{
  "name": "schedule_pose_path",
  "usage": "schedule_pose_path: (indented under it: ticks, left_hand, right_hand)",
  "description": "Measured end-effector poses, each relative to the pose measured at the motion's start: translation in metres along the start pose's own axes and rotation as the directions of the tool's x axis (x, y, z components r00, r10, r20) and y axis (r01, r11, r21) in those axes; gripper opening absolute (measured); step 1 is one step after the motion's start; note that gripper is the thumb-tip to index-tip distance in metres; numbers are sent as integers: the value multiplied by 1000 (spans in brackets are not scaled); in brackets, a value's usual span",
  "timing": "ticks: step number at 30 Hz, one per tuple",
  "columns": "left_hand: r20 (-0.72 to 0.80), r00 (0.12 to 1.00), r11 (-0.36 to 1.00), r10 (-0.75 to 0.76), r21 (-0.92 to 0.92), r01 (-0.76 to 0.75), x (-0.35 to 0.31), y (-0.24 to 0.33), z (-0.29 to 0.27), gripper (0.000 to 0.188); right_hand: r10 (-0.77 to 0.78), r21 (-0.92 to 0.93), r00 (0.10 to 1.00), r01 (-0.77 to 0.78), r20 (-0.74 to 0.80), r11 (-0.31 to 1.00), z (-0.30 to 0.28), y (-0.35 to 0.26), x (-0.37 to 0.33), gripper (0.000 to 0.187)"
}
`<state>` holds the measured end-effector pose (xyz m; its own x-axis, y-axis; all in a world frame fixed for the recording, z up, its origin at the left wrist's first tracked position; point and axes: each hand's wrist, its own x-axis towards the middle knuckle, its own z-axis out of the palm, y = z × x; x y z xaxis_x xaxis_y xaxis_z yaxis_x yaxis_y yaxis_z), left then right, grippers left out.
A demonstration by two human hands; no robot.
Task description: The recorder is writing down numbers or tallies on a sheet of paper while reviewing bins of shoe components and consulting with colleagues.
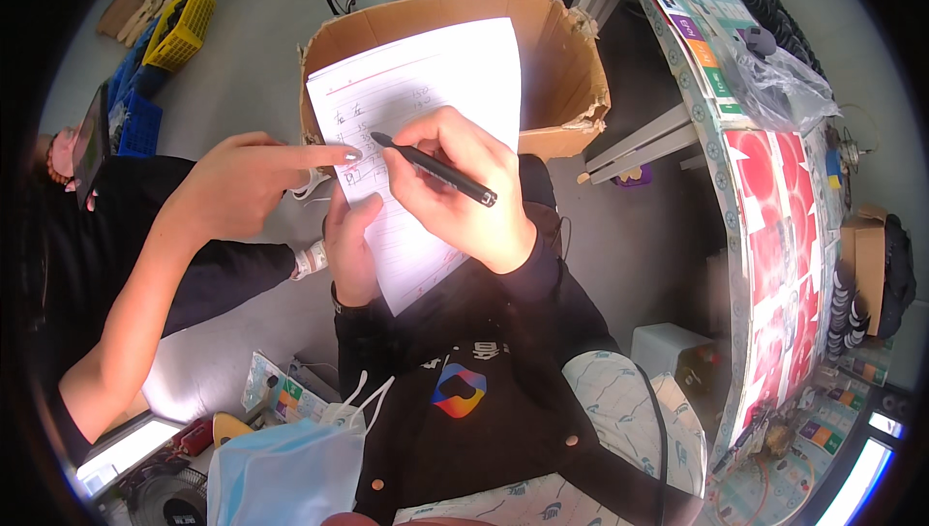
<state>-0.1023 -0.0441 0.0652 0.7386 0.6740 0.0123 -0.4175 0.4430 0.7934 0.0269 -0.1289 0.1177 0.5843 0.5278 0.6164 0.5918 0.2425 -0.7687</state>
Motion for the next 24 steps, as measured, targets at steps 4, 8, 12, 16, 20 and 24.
schedule_pose_path:
  ticks: [4,8,12,16,20,24]
  left_hand:
    - [-11,1000,1000,2,14,-2,-1,1,0,54]
    - [-25,1000,999,7,35,-7,-2,4,-3,51]
    - [6,1000,1000,-7,30,7,5,4,5,48]
    - [-17,1000,1000,-5,14,5,3,-2,-6,49]
    - [-26,1000,1000,14,12,-14,2,-5,-13,51]
    - [-34,999,996,38,82,-35,2,-7,-16,52]
  right_hand:
    - [-8,2,1000,7,8,1000,0,2,-3,16]
    - [-19,12,1000,19,23,1000,2,2,-1,15]
    - [-19,63,1000,20,-13,998,-6,6,-3,17]
    - [-12,216,1000,13,-7,976,-13,9,-5,19]
    - [57,441,984,22,-166,897,-30,7,-6,6]
    - [64,321,950,40,-305,946,-56,18,0,16]
